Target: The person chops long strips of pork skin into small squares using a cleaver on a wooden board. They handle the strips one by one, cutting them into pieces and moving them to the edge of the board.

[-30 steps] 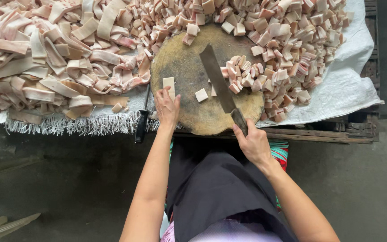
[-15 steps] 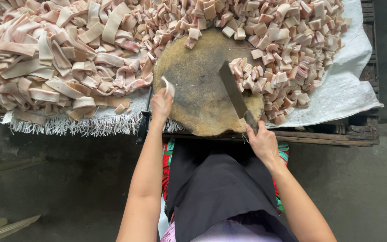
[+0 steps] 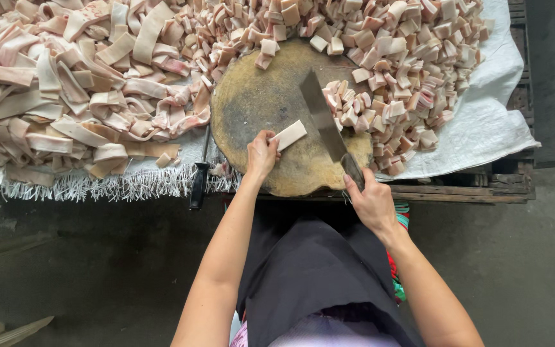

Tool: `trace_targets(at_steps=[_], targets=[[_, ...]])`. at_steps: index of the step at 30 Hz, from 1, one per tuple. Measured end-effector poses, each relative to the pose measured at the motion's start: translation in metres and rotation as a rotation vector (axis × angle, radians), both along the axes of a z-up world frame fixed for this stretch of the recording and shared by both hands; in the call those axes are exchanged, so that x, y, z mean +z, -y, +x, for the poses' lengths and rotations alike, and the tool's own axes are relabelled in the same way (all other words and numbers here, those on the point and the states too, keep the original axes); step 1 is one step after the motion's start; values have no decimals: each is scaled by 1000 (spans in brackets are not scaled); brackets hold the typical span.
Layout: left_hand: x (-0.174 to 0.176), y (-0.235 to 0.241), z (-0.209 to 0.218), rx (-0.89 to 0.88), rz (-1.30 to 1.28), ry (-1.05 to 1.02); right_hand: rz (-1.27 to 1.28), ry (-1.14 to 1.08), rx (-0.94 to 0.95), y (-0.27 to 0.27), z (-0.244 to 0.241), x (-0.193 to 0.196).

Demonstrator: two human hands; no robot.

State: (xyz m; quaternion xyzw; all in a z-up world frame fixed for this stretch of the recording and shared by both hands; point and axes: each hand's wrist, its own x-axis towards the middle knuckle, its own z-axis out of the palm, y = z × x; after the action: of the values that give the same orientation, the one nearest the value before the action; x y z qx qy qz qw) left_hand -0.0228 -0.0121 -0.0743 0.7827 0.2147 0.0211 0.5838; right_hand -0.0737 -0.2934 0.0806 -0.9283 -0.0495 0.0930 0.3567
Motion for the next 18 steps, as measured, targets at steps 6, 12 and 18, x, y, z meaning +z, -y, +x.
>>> trace_targets(at_steps=[6, 12, 18], targets=[[14, -2, -6, 5, 75, 105, 200, 214, 54, -31, 4, 3], [17, -2, -11, 30, 197, 113, -229, 18, 202, -43, 8, -59], [-7, 2, -6, 24, 294, 178, -9, -18, 68, -33, 22, -10]])
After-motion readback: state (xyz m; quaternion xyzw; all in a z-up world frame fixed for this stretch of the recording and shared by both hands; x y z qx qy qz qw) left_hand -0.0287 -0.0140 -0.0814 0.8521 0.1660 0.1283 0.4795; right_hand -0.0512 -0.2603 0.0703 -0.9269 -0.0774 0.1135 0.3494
